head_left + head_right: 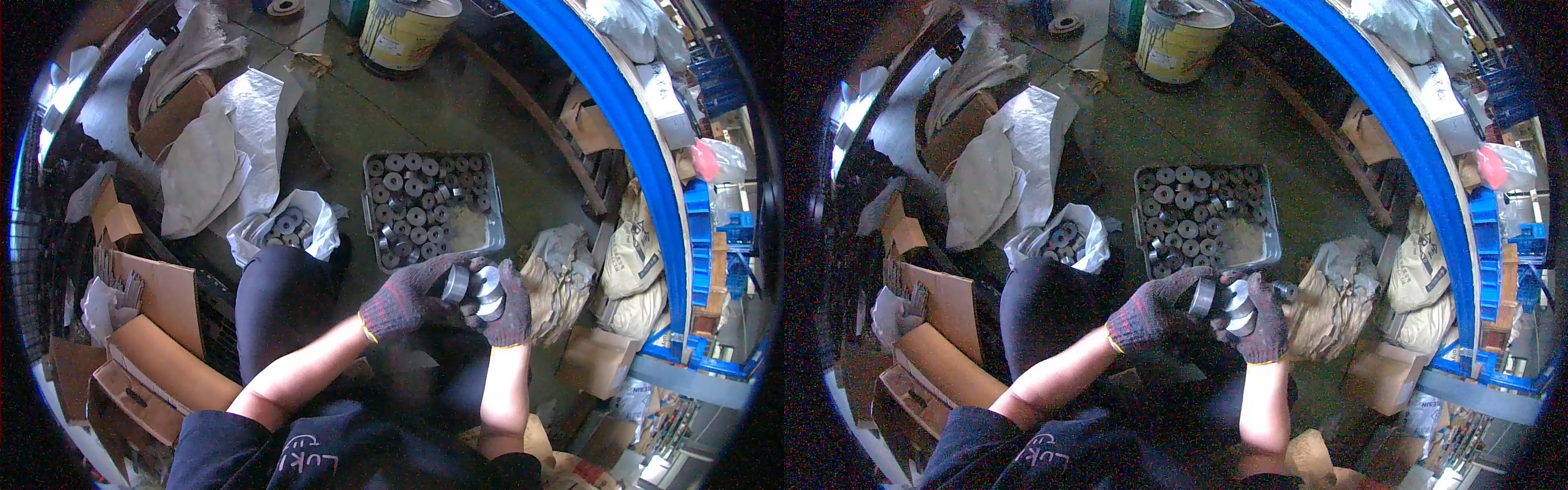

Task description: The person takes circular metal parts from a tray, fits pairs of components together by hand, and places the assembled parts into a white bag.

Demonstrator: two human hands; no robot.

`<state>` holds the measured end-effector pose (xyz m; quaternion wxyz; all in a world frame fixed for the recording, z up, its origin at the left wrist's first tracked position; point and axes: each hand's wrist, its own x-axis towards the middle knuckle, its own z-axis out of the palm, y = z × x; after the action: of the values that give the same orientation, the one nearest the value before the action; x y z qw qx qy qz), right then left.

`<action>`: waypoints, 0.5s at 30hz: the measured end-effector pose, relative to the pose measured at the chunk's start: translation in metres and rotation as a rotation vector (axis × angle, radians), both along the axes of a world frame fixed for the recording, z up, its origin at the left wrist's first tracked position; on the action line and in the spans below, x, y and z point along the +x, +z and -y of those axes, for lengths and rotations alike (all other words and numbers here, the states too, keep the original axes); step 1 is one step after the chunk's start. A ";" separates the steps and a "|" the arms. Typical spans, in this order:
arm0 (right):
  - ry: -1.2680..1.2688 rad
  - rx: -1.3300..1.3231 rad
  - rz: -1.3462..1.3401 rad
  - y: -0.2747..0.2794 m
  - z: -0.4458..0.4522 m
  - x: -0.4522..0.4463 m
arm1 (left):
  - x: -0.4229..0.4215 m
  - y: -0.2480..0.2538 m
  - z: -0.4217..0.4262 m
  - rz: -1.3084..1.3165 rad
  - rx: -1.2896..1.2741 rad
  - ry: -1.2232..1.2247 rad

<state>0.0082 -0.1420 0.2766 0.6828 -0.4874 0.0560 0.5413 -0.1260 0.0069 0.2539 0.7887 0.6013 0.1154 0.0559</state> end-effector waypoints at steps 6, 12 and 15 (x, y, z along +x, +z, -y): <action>-0.120 -0.058 0.159 -0.016 -0.001 -0.004 | -0.003 -0.012 0.006 0.022 -0.271 -0.040; -0.143 -0.020 0.109 -0.013 -0.002 -0.007 | -0.003 -0.010 0.007 0.072 -0.238 -0.020; -0.083 -0.011 0.101 -0.014 0.001 -0.005 | -0.001 -0.001 0.008 0.065 -0.499 0.001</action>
<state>0.0027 -0.1429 0.2628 0.7040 -0.5150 0.0446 0.4870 -0.1270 -0.0008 0.2530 0.9160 0.3857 0.1005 0.0455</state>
